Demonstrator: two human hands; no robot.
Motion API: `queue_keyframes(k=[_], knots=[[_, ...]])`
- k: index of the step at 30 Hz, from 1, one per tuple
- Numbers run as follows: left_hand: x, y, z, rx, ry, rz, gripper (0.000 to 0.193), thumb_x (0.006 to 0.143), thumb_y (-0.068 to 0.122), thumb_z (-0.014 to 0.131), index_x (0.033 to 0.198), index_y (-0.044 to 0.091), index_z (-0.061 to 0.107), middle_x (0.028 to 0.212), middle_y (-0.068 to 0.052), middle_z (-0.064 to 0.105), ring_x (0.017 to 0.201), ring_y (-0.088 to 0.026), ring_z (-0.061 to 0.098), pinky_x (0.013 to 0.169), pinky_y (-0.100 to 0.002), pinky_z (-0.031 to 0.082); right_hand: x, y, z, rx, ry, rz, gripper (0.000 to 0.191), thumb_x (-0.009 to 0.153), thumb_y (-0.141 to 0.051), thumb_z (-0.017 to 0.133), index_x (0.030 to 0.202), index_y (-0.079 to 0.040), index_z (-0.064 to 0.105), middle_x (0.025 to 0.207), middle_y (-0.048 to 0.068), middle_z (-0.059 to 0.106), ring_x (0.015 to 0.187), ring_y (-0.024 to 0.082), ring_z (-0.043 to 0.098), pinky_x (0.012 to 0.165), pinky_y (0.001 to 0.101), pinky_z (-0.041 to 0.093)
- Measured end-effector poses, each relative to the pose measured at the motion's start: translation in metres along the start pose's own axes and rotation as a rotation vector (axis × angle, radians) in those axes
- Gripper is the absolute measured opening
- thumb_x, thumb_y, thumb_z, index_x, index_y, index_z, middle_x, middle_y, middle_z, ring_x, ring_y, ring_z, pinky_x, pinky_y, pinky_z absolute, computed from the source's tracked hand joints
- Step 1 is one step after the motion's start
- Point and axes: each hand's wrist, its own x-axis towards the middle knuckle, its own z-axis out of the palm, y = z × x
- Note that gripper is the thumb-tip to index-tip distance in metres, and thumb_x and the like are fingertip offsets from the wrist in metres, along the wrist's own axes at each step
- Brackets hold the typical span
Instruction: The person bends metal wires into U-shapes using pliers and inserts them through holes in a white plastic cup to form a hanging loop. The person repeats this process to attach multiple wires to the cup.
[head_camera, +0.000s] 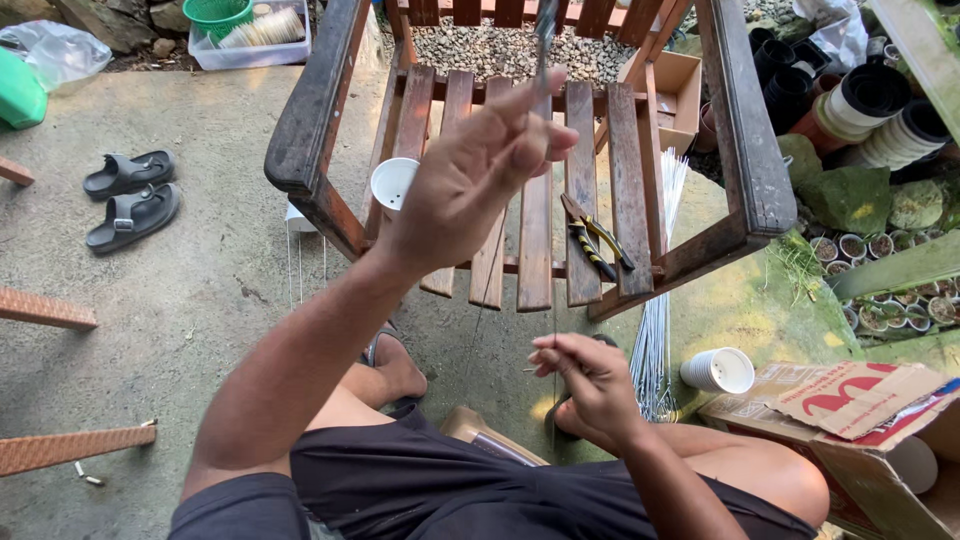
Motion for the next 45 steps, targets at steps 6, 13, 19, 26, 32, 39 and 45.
queue_keyframes(k=[6, 13, 19, 26, 32, 39, 45], knots=[[-0.033, -0.068, 0.008, -0.045, -0.148, -0.157, 0.107, 0.093, 0.055, 0.074, 0.169, 0.010, 0.013, 0.159, -0.021, 0.048, 0.153, -0.034, 0.045, 0.124, -0.053, 0.035, 0.038, -0.046, -0.033, 0.123, 0.053, -0.041, 0.021, 0.102, -0.003, 0.060, 0.120, 0.003, 0.070, 0.101, 0.015, 0.076, 0.088, 0.017, 0.075, 0.077, 0.0320, 0.064], [-0.078, -0.144, 0.042, -0.137, -0.043, -0.488, 0.074, 0.096, 0.027, 0.070, 0.157, 0.005, 0.036, 0.129, -0.017, 0.066, 0.123, -0.026, 0.065, 0.108, -0.040, 0.052, 0.101, -0.122, -0.054, 0.035, 0.120, 0.078, 0.025, 0.103, -0.013, 0.061, 0.119, 0.004, 0.070, 0.095, 0.017, 0.076, 0.073, 0.017, 0.073, 0.067, 0.0295, 0.063], [-0.109, -0.158, 0.057, -0.286, 0.124, -0.502, 0.047, 0.109, 0.021, 0.052, 0.153, 0.003, 0.044, 0.107, -0.006, 0.069, 0.091, -0.011, 0.068, 0.083, -0.028, 0.058, 0.178, -0.145, -0.083, 0.066, 0.105, 0.120, 0.029, 0.106, -0.018, 0.063, 0.122, 0.005, 0.069, 0.098, 0.013, 0.073, 0.073, 0.013, 0.069, 0.070, 0.0278, 0.062], [-0.152, -0.148, 0.077, -0.286, 0.342, -0.670, 0.049, 0.110, 0.021, 0.045, 0.157, 0.009, 0.040, 0.091, -0.003, 0.066, 0.057, -0.005, 0.051, 0.049, -0.020, 0.044, 0.241, -0.099, -0.067, 0.227, 0.175, 0.350, 0.021, 0.101, -0.015, 0.067, 0.112, 0.003, 0.071, 0.092, 0.008, 0.074, 0.073, 0.010, 0.070, 0.067, 0.0222, 0.061], [-0.200, -0.143, 0.077, -0.374, 0.472, -0.827, 0.050, 0.109, 0.022, 0.043, 0.156, 0.010, 0.037, 0.091, -0.006, 0.063, 0.055, -0.004, 0.048, 0.046, -0.019, 0.042, 0.236, -0.065, -0.023, 0.187, 0.165, 0.591, 0.023, 0.102, -0.016, 0.062, 0.110, 0.003, 0.071, 0.088, 0.007, 0.074, 0.066, 0.007, 0.066, 0.055, 0.0183, 0.053], [-0.207, -0.143, 0.062, -0.314, 0.535, -0.936, 0.048, 0.107, 0.020, 0.041, 0.155, 0.012, 0.038, 0.095, -0.006, 0.065, 0.056, -0.004, 0.048, 0.046, -0.019, 0.040, 0.245, -0.047, 0.010, 0.213, 0.144, 0.680, 0.018, 0.102, -0.013, 0.060, 0.111, -0.001, 0.070, 0.090, 0.004, 0.075, 0.067, 0.006, 0.067, 0.058, 0.0190, 0.054], [-0.172, -0.144, 0.034, -0.229, 0.572, -0.935, 0.047, 0.108, 0.016, 0.039, 0.154, 0.014, 0.042, 0.097, -0.005, 0.065, 0.057, -0.004, 0.043, 0.047, -0.019, 0.038, 0.259, -0.052, 0.016, 0.246, 0.193, 0.677, 0.021, 0.103, -0.016, 0.060, 0.114, -0.001, 0.070, 0.092, 0.005, 0.075, 0.069, 0.007, 0.066, 0.060, 0.0212, 0.055]])
